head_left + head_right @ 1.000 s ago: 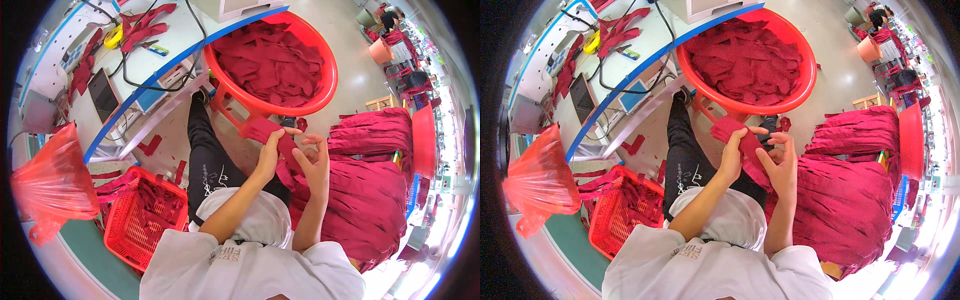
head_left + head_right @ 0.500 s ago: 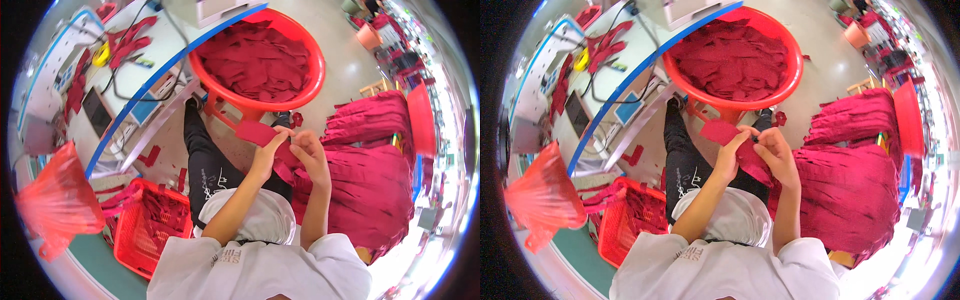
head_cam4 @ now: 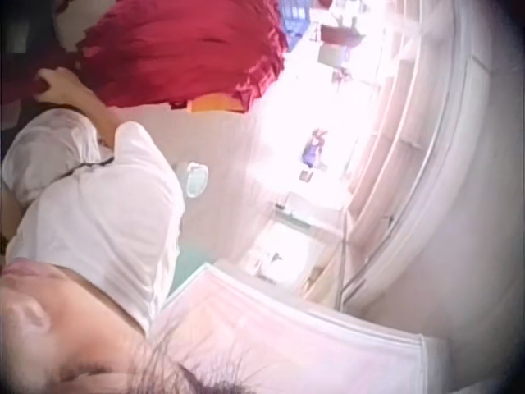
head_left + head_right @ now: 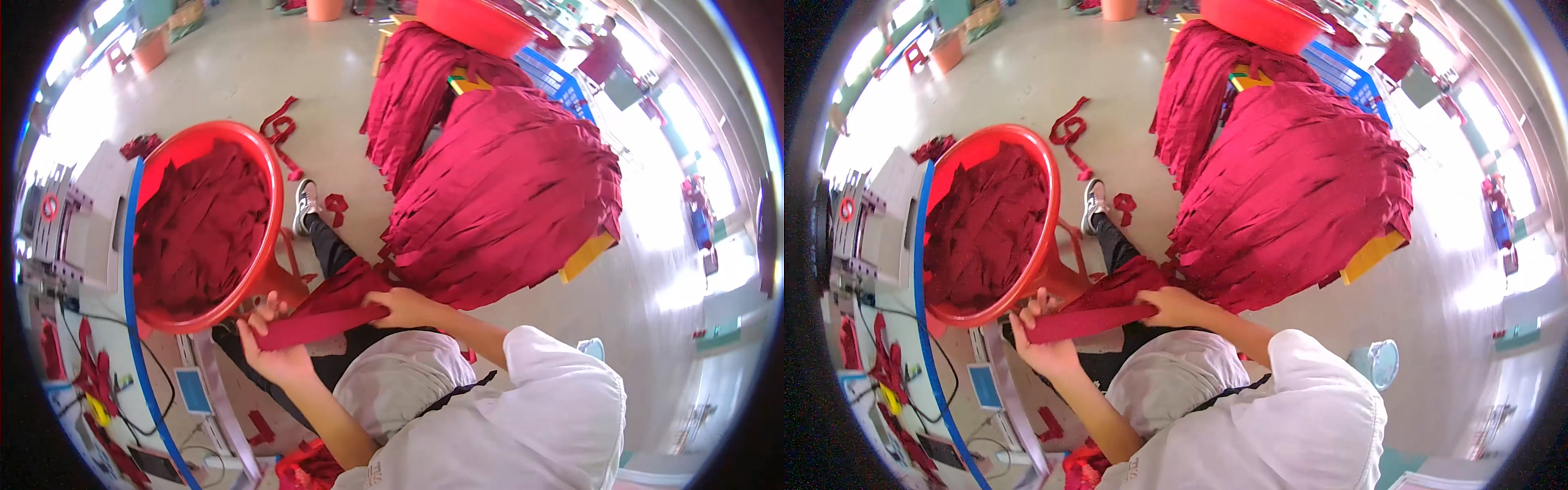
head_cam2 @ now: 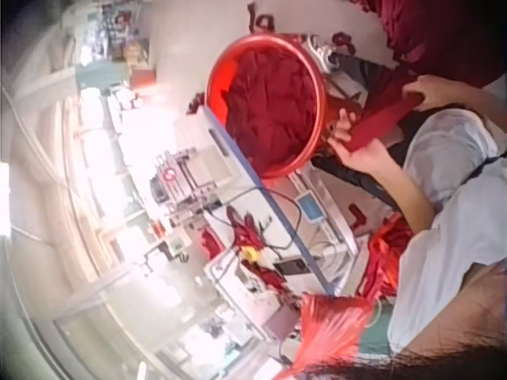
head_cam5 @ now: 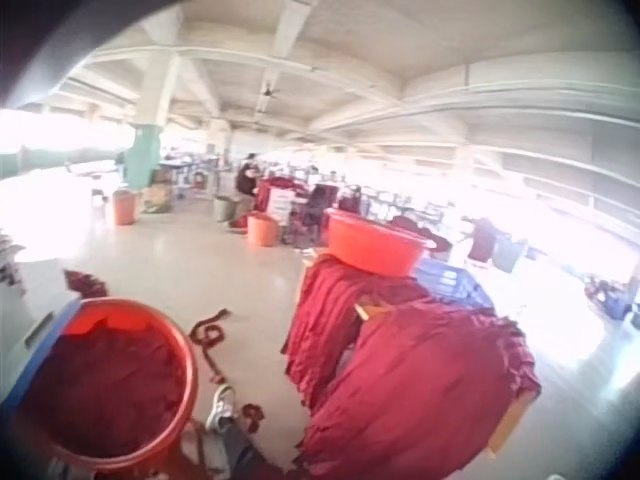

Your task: Manually inspecting and sorting long strips of red fabric on a factory floor.

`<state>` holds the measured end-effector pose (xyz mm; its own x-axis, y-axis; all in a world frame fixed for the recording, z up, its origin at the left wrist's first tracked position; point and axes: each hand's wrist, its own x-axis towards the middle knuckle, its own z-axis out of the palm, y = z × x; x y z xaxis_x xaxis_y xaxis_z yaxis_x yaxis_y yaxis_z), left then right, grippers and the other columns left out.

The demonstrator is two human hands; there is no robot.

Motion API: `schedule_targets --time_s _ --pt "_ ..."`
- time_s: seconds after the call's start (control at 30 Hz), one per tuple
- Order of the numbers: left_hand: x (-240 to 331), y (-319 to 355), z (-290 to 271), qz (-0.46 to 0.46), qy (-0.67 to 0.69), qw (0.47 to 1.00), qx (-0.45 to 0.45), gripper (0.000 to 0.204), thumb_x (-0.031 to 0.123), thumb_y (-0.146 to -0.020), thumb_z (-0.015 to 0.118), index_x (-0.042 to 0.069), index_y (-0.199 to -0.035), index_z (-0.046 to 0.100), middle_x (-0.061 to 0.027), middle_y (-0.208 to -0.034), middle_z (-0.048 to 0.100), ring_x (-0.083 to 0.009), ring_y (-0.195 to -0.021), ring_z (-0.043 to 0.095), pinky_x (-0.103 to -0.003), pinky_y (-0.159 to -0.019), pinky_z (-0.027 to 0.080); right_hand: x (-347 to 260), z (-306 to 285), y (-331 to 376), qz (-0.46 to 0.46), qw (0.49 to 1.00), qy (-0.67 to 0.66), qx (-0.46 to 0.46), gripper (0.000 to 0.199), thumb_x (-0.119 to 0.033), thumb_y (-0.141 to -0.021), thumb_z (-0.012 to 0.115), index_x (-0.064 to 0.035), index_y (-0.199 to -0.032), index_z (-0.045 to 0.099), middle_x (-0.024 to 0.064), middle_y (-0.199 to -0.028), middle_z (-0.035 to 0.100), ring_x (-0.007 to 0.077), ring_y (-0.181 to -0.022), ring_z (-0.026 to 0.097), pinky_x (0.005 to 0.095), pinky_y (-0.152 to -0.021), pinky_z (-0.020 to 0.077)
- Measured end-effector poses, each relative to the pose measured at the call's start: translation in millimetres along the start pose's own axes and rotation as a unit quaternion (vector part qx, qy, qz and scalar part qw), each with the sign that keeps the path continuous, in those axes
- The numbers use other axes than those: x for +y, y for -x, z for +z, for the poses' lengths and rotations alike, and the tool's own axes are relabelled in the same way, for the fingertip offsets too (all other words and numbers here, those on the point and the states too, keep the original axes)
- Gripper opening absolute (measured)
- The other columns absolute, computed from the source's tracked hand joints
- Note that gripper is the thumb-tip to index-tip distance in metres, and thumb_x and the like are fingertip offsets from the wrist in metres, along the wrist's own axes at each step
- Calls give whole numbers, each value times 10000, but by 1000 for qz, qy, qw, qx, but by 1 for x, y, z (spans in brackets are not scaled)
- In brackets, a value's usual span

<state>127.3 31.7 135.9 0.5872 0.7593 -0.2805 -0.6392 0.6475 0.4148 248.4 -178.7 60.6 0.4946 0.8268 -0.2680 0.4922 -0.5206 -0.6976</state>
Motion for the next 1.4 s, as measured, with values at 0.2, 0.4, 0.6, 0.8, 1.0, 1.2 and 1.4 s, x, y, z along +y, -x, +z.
schedule_targets --time_s 0.2,0.4,0.6,0.8,1.0,1.2,1.4 --pt "24 -3 -6 -103 85 976 -173 396 291 -1030 369 144 -665 321 35 -558 305 -111 -520 281 -279 -591 290 220 72 135 265 922 29 280 221 -212 -778 666 -111 -969 620 157 -875 679 368 -860 653 493 -707 504" --pt "44 7 13 -91 39 978 -183 394 288 -1040 339 148 -672 335 44 -527 275 -85 -473 231 -268 -528 246 244 105 172 393 873 22 286 215 -140 -743 664 -59 -939 625 200 -902 676 388 -885 649 473 -731 513" --pt "47 24 70 -162 8 953 -257 427 326 -1053 273 144 -673 340 36 -516 297 -90 -450 234 -281 -510 247 122 27 56 25 976 -119 182 338 -147 -819 650 -29 -1126 568 160 -1109 597 327 -1066 579 399 -922 467" --pt "33 51 155 -250 -72 913 -315 445 332 -1042 264 144 -649 351 42 -495 307 -100 -429 245 -283 -476 253 -66 -68 -29 -320 873 -367 29 653 -483 -952 523 -14 -1388 395 123 -1344 499 217 -1266 458 371 -1096 305" --pt "48 54 228 -229 -119 872 -416 435 331 -1047 276 162 -651 339 60 -490 284 -86 -409 231 -278 -449 251 -87 -89 3 -331 713 -509 -351 908 -769 -817 472 44 -1223 496 111 -884 672 212 -857 655 362 -820 500" --pt "50 31 275 -218 -80 846 -479 365 212 -1035 358 146 -677 340 53 -515 255 -71 -417 206 -249 -435 237 -55 -89 113 -179 766 -437 -437 572 -303 -816 772 38 -1191 509 79 -806 670 156 -750 641 327 -715 491" --pt "47 3 343 -286 -46 766 -574 368 122 -1022 354 116 -655 329 10 -548 257 -94 -435 217 -252 -504 263 -3 -115 276 186 897 -270 296 254 -80 -795 723 -20 -1027 639 34 -844 662 145 -766 633 298 -691 518"
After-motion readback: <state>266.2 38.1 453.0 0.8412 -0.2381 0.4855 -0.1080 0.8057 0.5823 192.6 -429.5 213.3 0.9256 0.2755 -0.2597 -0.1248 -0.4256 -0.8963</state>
